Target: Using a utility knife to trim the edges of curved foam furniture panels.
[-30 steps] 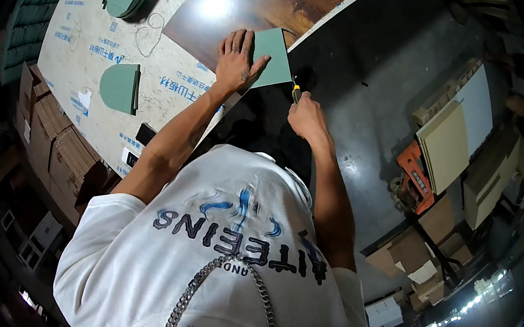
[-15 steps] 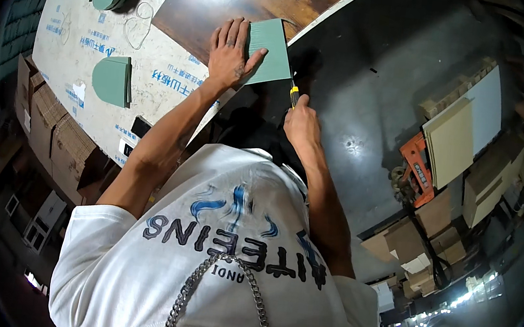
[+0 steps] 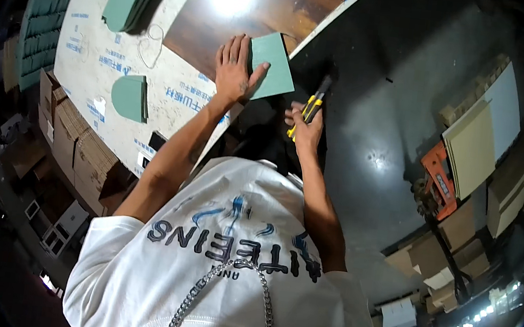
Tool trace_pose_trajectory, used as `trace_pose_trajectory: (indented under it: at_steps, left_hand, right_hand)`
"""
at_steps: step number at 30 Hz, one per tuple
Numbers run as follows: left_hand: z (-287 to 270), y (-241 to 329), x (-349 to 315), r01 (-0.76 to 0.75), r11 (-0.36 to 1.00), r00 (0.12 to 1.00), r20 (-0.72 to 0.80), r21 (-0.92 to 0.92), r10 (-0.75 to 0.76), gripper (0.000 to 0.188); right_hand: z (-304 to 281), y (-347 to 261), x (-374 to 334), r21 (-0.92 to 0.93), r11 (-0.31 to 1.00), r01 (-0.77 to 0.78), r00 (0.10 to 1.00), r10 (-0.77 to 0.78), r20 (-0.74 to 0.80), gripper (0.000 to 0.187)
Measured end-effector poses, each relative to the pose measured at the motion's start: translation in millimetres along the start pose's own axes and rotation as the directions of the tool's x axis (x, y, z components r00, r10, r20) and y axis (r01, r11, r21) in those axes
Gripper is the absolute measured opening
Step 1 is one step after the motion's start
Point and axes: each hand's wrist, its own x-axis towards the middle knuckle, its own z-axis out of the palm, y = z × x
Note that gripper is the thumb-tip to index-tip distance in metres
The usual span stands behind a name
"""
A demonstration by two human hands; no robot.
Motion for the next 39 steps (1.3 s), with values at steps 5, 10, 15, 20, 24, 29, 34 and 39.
trace_pose_trajectory:
  at_steps: [5,10,15,20,24,29,34,39]
  left_hand:
    - [12.1,-1.0,-1.0,0.084,0.996,0.996,-0.029,-0.015,-0.084,0.078]
    - [-34.1,9.8,12.4,0.391,0.918,0.893,0.269,-0.073,-0.359,0.067]
    - [-87.3,-23.1,2.9,0.850,0.154,0.519,0.849,-0.503,-0.094,0.056]
    - [-137.7,-23.4,9.3,0.715,-0.072,0.693,0.719,-0.695,-0.053,0.048]
    - [-149.7,-14.7,11.6,0.178,0.657,0.978,0.204,-0.733,-0.038,0.032]
    - [-65.9,-16.8,-11.4,-0.417,0.890,0.908,-0.031,-0.185,0.419,0.053]
    - [-13.7,-8.2,-34.4,-0.334,0.905,0.935,0.033,-0.264,0.354,0.056]
    - [7.3,-20.9,5.4,-0.005,0.996,0.974,-0.226,-0.086,-0.015,0.068]
  right_hand:
    - [33.9,-24.1,28.9,0.120,0.992,0.043,0.997,-0.051,0.063,0.046]
    - [45.9,-72.9,0.2,0.003,0.966,0.260,0.966,-0.260,-0.003,0.027]
    - [47.1,-110.0,-17.4,-0.196,0.881,0.431,0.894,-0.446,-0.040,0.028]
    - [62.5,-109.1,-27.9,-0.317,0.867,0.385,0.884,-0.445,-0.145,0.027]
    - [38.7,-82.3,-25.1,-0.054,0.944,0.326,0.934,-0.330,-0.134,0.026]
    - [-11.1,-50.2,-40.9,-0.275,0.930,0.244,0.953,-0.282,-0.108,0.025]
    - [-21.2,-37.7,-50.6,-0.393,0.913,0.113,0.988,-0.146,-0.056,0.027]
    - [2.4,-51.6,-51.3,-0.629,0.764,0.143,0.990,-0.103,0.100,0.036]
